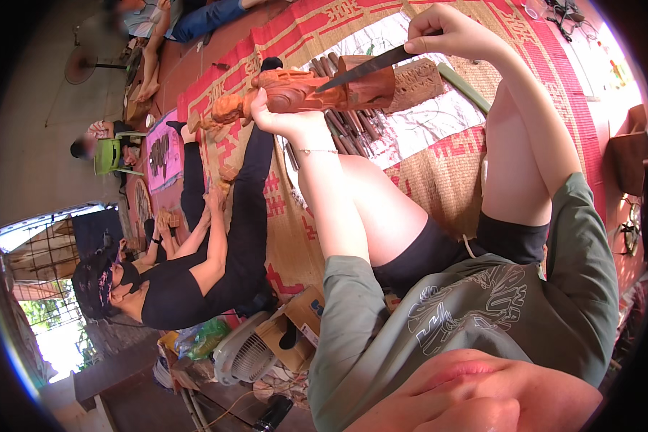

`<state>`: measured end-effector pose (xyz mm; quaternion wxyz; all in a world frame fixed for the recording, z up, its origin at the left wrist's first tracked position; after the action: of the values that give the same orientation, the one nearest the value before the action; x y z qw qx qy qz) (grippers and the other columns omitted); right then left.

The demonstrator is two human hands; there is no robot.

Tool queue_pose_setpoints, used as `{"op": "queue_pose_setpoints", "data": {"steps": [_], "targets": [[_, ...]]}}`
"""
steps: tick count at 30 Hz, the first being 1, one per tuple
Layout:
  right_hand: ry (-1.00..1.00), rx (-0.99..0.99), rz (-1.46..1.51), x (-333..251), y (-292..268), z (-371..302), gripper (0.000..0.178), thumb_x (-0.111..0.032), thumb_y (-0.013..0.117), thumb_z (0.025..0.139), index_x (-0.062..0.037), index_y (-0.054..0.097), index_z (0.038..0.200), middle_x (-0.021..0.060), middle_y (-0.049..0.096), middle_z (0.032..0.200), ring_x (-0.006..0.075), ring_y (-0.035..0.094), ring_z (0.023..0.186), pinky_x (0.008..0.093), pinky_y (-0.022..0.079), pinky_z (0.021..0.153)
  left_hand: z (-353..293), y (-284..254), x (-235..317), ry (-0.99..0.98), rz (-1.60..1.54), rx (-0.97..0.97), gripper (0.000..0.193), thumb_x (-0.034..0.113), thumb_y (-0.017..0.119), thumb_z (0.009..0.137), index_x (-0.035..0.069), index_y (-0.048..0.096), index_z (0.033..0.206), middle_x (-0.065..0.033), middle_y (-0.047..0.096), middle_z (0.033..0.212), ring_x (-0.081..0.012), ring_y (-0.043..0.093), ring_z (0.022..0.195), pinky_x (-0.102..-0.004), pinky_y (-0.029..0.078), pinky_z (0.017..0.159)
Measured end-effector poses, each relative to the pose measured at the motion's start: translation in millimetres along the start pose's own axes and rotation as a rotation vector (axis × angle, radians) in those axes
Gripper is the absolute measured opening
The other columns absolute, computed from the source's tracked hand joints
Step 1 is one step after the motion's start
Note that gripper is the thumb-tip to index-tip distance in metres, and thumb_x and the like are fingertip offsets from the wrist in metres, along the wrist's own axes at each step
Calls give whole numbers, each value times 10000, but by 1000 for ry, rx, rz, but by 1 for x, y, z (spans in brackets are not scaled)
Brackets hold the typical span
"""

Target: The person sits on a mat and uses a carving knife to shape a reddish-brown wooden figurine. They hold the piece in their left hand and carefully carve details with the knife in their right hand, rotating the object as needed.

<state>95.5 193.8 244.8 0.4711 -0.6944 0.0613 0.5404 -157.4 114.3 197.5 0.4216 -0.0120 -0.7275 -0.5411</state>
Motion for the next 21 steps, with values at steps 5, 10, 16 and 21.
{"op": "queue_pose_setpoints", "data": {"steps": [5,10,16,21], "targets": [[38,-7,-40,-9,2,-1,198,-243,668,755,-60,613,809,-18,519,570,65,460,531,244,358,482,0,-1,-2,-8,6,35,391,331,473,723,35,514,975,-124,544,933,-276,560,841,-461,467,732],[158,61,91,-23,1,-2,224,-162,639,733,-70,546,915,1,534,580,74,498,529,231,383,474,-2,-1,-6,-11,44,71,377,319,504,728,46,489,987,-99,518,934,-247,545,833,-419,462,729],[132,128,397,-33,-3,-8,218,-65,597,741,-35,512,940,66,609,641,117,579,529,221,450,487,-2,0,-11,100,119,93,356,231,553,740,69,447,1039,-50,498,956,-163,512,887,-352,449,762],[45,267,632,-32,10,-11,198,-71,589,774,-26,525,956,85,627,663,154,619,564,217,468,488,-2,2,-17,172,145,76,367,192,550,743,81,430,1071,-32,491,975,-135,505,896,-306,443,772]]}}
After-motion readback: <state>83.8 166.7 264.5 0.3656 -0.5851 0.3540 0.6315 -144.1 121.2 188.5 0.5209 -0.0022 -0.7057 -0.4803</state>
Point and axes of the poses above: each hand's wrist, its own z-axis towards the middle knuckle, its own y-axis out of the palm, x = y × z, the point moved 1 cm from there along z, towards the middle knuckle
